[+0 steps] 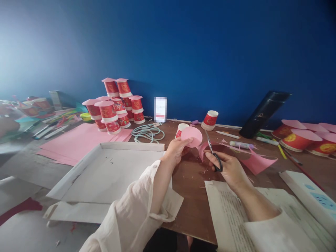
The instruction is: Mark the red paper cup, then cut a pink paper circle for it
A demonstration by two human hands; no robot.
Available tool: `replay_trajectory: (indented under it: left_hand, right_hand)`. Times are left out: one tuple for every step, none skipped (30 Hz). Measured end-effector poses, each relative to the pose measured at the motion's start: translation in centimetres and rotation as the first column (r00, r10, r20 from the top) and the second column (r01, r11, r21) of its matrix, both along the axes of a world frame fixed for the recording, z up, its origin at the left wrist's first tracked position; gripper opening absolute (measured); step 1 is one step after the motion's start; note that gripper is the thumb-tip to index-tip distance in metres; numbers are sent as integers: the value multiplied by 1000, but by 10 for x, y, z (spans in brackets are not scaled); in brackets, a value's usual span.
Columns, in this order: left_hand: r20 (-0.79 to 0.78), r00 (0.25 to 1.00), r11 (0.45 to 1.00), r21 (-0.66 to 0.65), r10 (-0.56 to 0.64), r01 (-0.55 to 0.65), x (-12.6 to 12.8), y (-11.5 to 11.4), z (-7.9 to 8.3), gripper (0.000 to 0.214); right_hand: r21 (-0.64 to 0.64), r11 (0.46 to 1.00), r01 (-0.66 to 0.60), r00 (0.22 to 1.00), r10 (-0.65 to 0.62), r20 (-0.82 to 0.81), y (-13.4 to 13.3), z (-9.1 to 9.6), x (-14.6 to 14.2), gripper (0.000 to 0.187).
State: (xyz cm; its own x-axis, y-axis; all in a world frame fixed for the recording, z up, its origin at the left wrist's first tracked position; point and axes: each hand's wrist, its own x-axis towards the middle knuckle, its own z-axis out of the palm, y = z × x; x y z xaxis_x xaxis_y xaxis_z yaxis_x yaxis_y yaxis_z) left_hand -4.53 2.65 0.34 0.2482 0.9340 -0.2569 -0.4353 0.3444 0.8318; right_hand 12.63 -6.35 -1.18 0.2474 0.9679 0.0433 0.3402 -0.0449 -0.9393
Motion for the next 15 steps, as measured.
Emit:
replay_trajectory:
  left_hand:
    - [11,1000,1000,0,-1,1,0,0,0,25]
    - [21,1000,1000,2,-3,3,0,0,0,25]
    - [29,1000,1000,5,-5,5,0,1,-1,25]
    - [33,999,1000,6,-6,5,-1,1,-1,26]
    - [32,999,1000,9,-4,3,-1,2,-2,27]
    - [27,1000,1000,13,0,-1,-1,2,-3,28]
    - [20,1000,1000,19,4,-4,-1,3,-3,28]
    - [14,1000,1000,29,6,-6,-1,4,-4,29]
    - [10,1000,999,42,8,-8,-1,5,-5,29]
    - [7,1000,998,55,8,-8,-1,5,-6,29]
    - [2,1000,998,65,7,-7,-1,6,-6,29]
    - [-3,1000,997,71,7,-6,-1,6,-7,29]
    - [-9,1000,997,76,6,-5,-1,7,-7,28]
    - [-15,1000,997,80,5,-4,-2,7,-7,28]
    - [-19,1000,996,84,5,-3,-2,7,-7,28]
  right_hand:
    - [-1,1000,14,1000,-14,-3,0,0,0,46]
    - [-5,1000,26,1000,-26,-4,-1,1,0,46]
    - [-8,999,39,999,-39,-2,-1,2,0,47]
    - [-10,999,51,999,-51,1,-1,3,-1,47]
    - [-12,998,62,998,-62,3,-1,3,-1,48]
    - [-12,997,75,997,-75,-3,-1,4,-1,48]
    - [-8,996,93,995,-93,-21,-1,3,-1,49]
    - [-3,993,114,992,-114,-51,1,2,0,49]
    - [2,991,136,987,-135,-90,2,0,1,50]
    - [2,987,163,978,-162,-132,4,-3,3,51]
    - [-5,982,190,967,-188,-174,6,-6,5,52]
    - [-20,975,221,953,-220,-209,8,-8,8,52]
    - [-42,967,251,938,-254,-235,10,-10,10,53]
    - [-60,959,276,925,-282,-256,12,-12,11,53]
    - [-74,952,298,912,-307,-274,13,-13,13,53]
